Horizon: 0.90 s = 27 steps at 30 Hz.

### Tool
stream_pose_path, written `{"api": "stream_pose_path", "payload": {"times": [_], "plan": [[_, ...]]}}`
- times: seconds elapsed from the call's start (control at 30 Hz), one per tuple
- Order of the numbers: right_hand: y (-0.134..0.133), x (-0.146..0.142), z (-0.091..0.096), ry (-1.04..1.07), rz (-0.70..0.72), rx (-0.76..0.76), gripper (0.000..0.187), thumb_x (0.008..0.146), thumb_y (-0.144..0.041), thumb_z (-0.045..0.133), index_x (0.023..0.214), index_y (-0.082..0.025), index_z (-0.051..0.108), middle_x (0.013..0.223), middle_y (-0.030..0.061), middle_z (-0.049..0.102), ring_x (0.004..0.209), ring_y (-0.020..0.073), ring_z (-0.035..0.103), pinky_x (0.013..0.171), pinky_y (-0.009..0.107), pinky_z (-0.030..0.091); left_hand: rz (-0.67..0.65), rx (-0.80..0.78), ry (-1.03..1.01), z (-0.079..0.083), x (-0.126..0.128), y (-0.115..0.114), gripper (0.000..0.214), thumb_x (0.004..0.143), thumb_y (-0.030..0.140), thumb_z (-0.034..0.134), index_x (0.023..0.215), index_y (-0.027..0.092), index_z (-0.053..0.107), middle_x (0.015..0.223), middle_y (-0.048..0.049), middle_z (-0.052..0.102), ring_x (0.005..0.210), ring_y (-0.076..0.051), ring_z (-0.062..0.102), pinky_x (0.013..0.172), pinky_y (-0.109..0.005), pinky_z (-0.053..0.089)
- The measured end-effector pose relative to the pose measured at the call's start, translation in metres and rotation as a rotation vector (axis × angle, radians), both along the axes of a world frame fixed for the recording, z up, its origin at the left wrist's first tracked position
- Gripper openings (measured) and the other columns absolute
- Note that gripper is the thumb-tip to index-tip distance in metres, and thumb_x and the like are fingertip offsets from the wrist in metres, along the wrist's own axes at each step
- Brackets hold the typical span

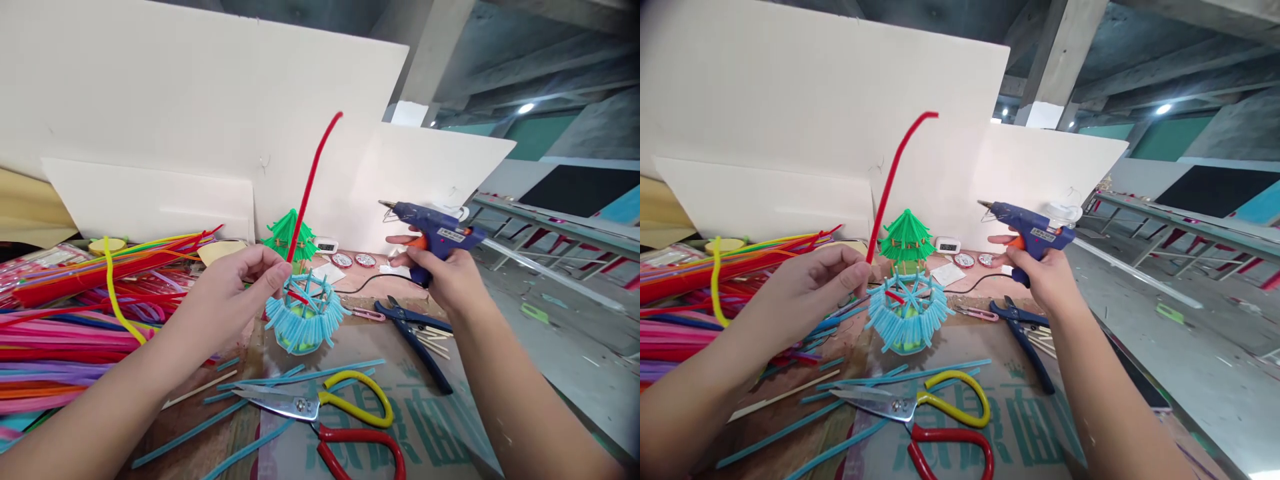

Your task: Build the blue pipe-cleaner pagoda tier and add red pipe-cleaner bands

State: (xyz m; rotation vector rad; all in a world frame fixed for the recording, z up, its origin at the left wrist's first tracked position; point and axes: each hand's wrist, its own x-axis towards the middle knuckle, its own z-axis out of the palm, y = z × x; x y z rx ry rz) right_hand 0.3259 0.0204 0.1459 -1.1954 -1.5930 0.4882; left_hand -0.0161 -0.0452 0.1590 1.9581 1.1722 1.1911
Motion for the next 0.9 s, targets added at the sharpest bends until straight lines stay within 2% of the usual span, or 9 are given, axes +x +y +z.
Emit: {"api": "stream_pose_path", "payload": {"times": [0.1,0.2,0.33,0.4,0.47,0.53,0.6,0.73,0.9], "plan": [[-0.024,-0.021,0.013,-0.064,0.167,0.002,0.027,0.088,-0.048,0.069,0.092,-0.021,0.072,0.078,0.006,0.072,0.071,0.0224,0.066,0.062,0.033,0.05,-0.023,0.022,-0.006,0.0,-0.001,0.0,0.033,0.1,0.047,0.051,0.084,0.02,0.06,0.075,0.0021,0.058,0.072,-0.014,0.056,0.067,-0.027,0.045],[-0.041,-0.032,0.021,-0.156,0.264,0.004,0.036,0.088,-0.059,0.066,0.089,-0.023,0.071,0.084,0.0069,0.072,0.073,0.0227,0.065,0.069,0.036,0.054,-0.035,0.01,-0.041,0.0,-0.002,0.0,0.03,0.1,0.047,0.051,0.091,0.02,0.061,0.079,0.0019,0.058,0.074,-0.014,0.055,0.067,-0.027,0.045],[-0.03,-0.019,0.017,-0.293,0.155,0.06,0.049,0.089,-0.069,0.059,0.092,-0.022,0.071,0.081,0.0066,0.071,0.076,0.0225,0.066,0.065,0.033,0.053,-0.017,0.001,-0.074,0.001,-0.002,-0.003,0.03,0.098,0.048,0.052,0.09,0.02,0.061,0.077,0.0019,0.058,0.072,-0.014,0.054,0.064,-0.028,0.044],[-0.012,-0.004,0.006,-0.384,0.039,0.007,0.06,0.091,-0.074,0.048,0.095,-0.02,0.072,0.085,0.0086,0.072,0.081,0.0235,0.066,0.061,0.03,0.052,-0.006,0.003,-0.074,0.002,-0.003,-0.004,0.03,0.096,0.048,0.054,0.089,0.02,0.061,0.077,0.0016,0.058,0.071,-0.015,0.055,0.063,-0.028,0.044],[0.007,0.009,-0.012,-0.46,-0.014,-0.09,0.07,0.09,-0.08,0.04,0.082,-0.018,0.072,0.081,0.0101,0.072,0.076,0.0243,0.066,0.063,0.033,0.054,0.004,0.008,-0.057,0.002,-0.003,-0.005,0.03,0.095,0.048,0.054,0.091,0.02,0.063,0.079,0.0009,0.06,0.071,-0.015,0.056,0.063,-0.028,0.045],[0.025,0.017,-0.033,-0.488,-0.032,-0.143,0.064,0.089,-0.077,0.049,0.077,-0.018,0.072,0.08,0.0097,0.073,0.077,0.0253,0.068,0.07,0.036,0.056,0.01,0.024,-0.033,0.001,-0.004,-0.006,0.03,0.095,0.048,0.054,0.091,0.02,0.064,0.08,0.0004,0.061,0.072,-0.015,0.057,0.062,-0.028,0.045],[0.039,0.017,-0.053,-0.503,-0.063,-0.181,0.054,0.092,-0.068,0.055,0.086,-0.017,0.072,0.087,0.0091,0.074,0.084,0.0252,0.069,0.079,0.039,0.058,0.009,0.043,-0.021,0.0,-0.004,-0.005,0.03,0.096,0.047,0.053,0.091,0.02,0.065,0.079,0.0008,0.061,0.07,-0.015,0.057,0.062,-0.027,0.045],[0.063,0.004,-0.085,-0.532,-0.11,-0.266,0.034,0.1,-0.043,0.061,0.118,-0.015,0.065,0.114,0.008,0.07,0.097,0.0216,0.069,0.085,0.042,0.059,0.016,0.061,0.002,0.0,-0.003,-0.003,0.028,0.096,0.045,0.054,0.091,0.019,0.065,0.078,0.0012,0.061,0.068,-0.014,0.056,0.061,-0.026,0.045],[0.091,-0.01,-0.102,-0.619,-0.081,-0.367,0.036,0.099,-0.037,0.064,0.129,-0.017,0.061,0.128,0.0098,0.064,0.108,0.0239,0.067,0.09,0.045,0.059,0.006,0.054,0.017,0.0,0.001,-0.002,0.028,0.095,0.045,0.054,0.087,0.019,0.063,0.074,0.0018,0.058,0.066,-0.013,0.054,0.058,-0.026,0.044]]}}
